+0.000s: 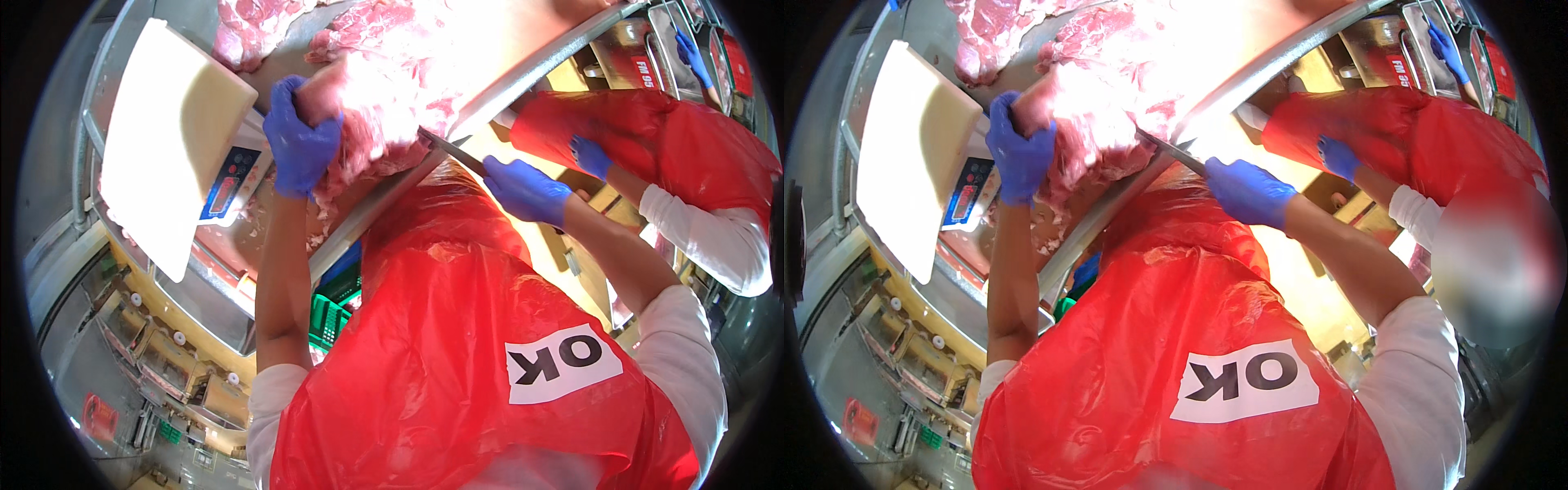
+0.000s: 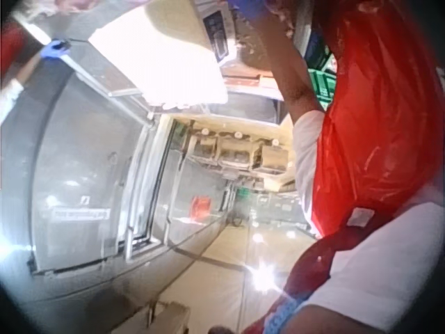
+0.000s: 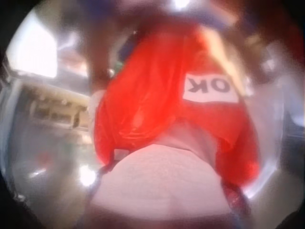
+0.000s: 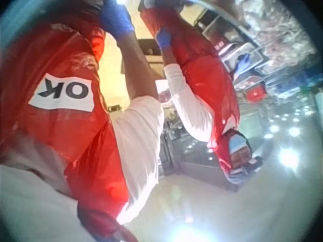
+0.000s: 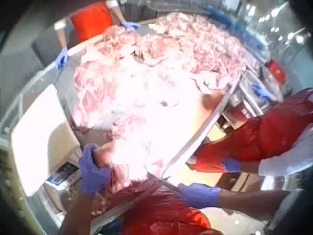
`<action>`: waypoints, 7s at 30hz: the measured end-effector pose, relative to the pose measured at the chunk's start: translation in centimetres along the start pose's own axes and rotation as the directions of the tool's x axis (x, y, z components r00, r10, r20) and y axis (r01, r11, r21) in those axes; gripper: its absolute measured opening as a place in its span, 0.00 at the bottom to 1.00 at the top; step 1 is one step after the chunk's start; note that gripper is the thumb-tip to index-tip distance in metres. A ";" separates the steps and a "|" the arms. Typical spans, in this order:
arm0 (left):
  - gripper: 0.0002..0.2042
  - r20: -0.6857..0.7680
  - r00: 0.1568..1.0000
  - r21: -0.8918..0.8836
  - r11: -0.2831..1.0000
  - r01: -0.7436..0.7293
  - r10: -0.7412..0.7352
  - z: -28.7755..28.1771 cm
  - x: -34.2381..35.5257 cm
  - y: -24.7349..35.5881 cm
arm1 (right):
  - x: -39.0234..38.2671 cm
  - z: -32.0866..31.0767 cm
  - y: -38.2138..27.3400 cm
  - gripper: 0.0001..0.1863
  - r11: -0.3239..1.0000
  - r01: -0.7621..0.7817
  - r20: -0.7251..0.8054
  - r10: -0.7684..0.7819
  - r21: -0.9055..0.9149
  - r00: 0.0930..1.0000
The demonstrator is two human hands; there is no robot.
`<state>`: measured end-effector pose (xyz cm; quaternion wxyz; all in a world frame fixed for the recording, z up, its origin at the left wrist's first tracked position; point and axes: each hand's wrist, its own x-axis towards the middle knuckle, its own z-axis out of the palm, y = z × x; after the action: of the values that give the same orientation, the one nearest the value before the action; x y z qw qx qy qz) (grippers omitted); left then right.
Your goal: The person cuts large pieces of raw meat on a cutting board using a knife, trims fat, and places the cut portions into a green crate. The person repeatedly handles and slices the meat throughout the clip.
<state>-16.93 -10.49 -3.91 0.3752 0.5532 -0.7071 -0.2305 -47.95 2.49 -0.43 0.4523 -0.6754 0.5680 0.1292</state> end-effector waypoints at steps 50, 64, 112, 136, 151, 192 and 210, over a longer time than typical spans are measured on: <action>0.24 -0.585 0.811 -0.069 0.997 -0.040 -0.008 -18.9 4.7 27.9 | 6.8 3.4 -6.8 0.04 0.343 0.812 0.025 -0.926 0.472 0.376; 0.14 -0.591 0.798 -0.247 0.968 -0.044 -0.115 -26.1 8.4 21.2 | 27.4 6.8 -9.8 0.07 0.576 0.817 -0.798 -0.496 -0.008 0.341; 0.33 -0.466 0.883 0.232 0.971 0.054 0.063 -25.9 -4.1 -5.5 | 18.9 -3.9 -32.6 0.18 0.693 0.691 -0.506 -0.528 0.208 0.682; 0.28 -0.275 0.961 -0.161 0.984 -0.073 0.026 -33.1 2.1 -12.8 | 13.3 -0.8 -34.3 0.14 0.555 0.663 -0.432 -0.504 0.502 0.748; 0.21 -0.426 0.894 0.307 0.907 0.288 -0.139 -24.9 -6.6 -6.8 | 14.8 -0.1 -39.1 0.13 0.816 0.578 -0.340 -0.550 -0.024 0.763; 0.31 0.273 0.815 -0.959 -0.216 0.186 -0.511 -24.7 -21.4 -5.3 | 6.1 -0.4 -24.1 0.08 0.786 0.368 -0.470 -0.113 0.497 0.876; 0.28 -0.067 0.993 -0.230 0.970 0.075 -0.093 -34.7 7.1 -18.1 | 14.2 -2.2 -27.8 0.12 0.564 0.637 -0.678 -0.174 0.525 0.714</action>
<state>20.63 -19.33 5.87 0.4530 0.5445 -0.6371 -0.3039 -19.53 -9.86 3.93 0.5137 -0.5592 0.4933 -0.4243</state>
